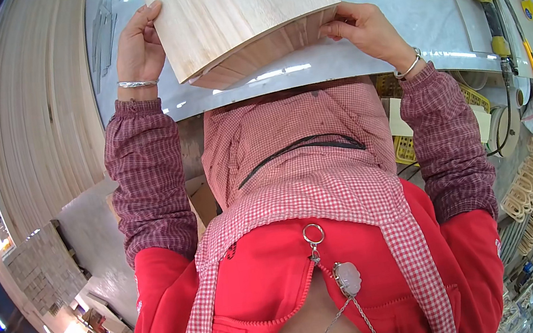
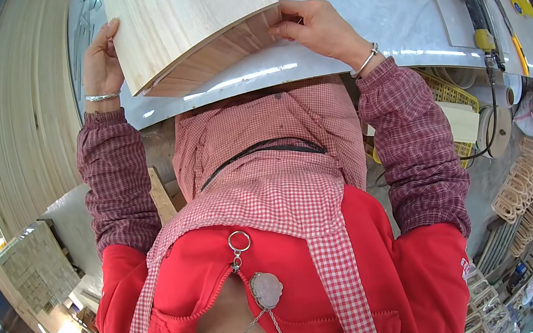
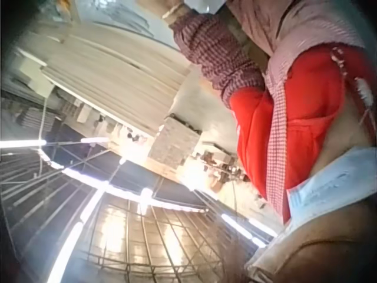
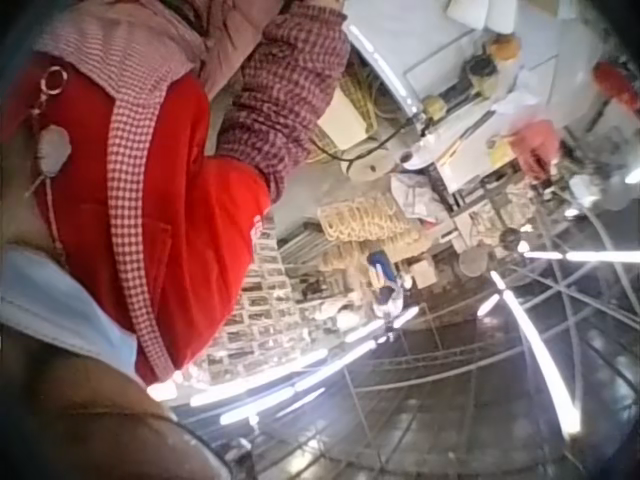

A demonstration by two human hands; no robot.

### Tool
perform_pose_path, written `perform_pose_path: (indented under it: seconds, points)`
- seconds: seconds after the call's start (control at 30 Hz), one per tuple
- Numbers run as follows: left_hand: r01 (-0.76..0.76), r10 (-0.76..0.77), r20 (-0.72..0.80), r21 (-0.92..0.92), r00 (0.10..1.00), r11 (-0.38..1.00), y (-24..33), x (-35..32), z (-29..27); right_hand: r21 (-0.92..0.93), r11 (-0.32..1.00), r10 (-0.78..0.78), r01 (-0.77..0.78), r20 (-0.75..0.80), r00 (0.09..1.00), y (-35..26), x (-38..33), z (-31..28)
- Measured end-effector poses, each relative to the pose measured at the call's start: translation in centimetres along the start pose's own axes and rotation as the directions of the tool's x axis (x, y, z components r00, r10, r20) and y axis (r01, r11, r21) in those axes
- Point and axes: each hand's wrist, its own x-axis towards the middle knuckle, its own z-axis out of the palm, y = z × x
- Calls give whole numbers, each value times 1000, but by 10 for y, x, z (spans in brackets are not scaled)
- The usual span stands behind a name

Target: Apply glue to wooden components and use a pneumatic nail gun to assemble them into a structure.

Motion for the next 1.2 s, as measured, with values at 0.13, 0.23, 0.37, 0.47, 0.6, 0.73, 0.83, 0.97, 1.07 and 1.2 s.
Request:
perform_pose_path:
  seconds: [0.13, 0.23, 0.37, 0.47, 0.6, 0.73, 0.83, 0.97, 1.07, 1.2]
  points:
    - [-1, 1, -8, 2, 1000, 1000, -1, 0, 2, -18, 1000, -7, 7, -14, 1000, -3, 0, 1]
    - [0, 0, -12, 2, 1000, 1000, -2, 0, 3, -25, 999, -23, 22, -29, 999, -4, -1, 2]
    - [4, -4, -7, 6, 1000, 1000, -4, 0, 6, -6, 1000, -4, 4, -33, 999, 0, 0, 2]
    - [9, -9, -7, 3, 1000, 1000, -5, 0, 5, -9, 1000, -9, 8, -39, 999, 1, -1, 2]
    - [12, -12, 0, 2, 1000, 1000, -7, 1, 3, -6, 1000, -6, 6, -42, 999, 2, -1, 2]
    - [5, -5, 20, 7, 1000, 1000, -8, 3, 1, 15, 1000, 15, -15, -32, 999, 3, -1, 1]
    - [13, -13, 32, 15, 999, 1000, -7, 1, 5, -122, 992, -22, 15, -58, 998, -2, -2, 0]
    - [-42, 42, 6, 35, 999, 999, -16, -4, -1, -207, 976, -83, 63, -89, 993, -6, -2, -2]
    - [-133, 137, -27, 100, 990, 986, -18, -15, 1, -26, 993, -115, 112, -272, 955, -15, 0, -3]
    - [-348, 338, 86, 273, 937, 897, -16, -60, -9, -10, 985, -168, 173, -304, 938, -32, 4, 3]
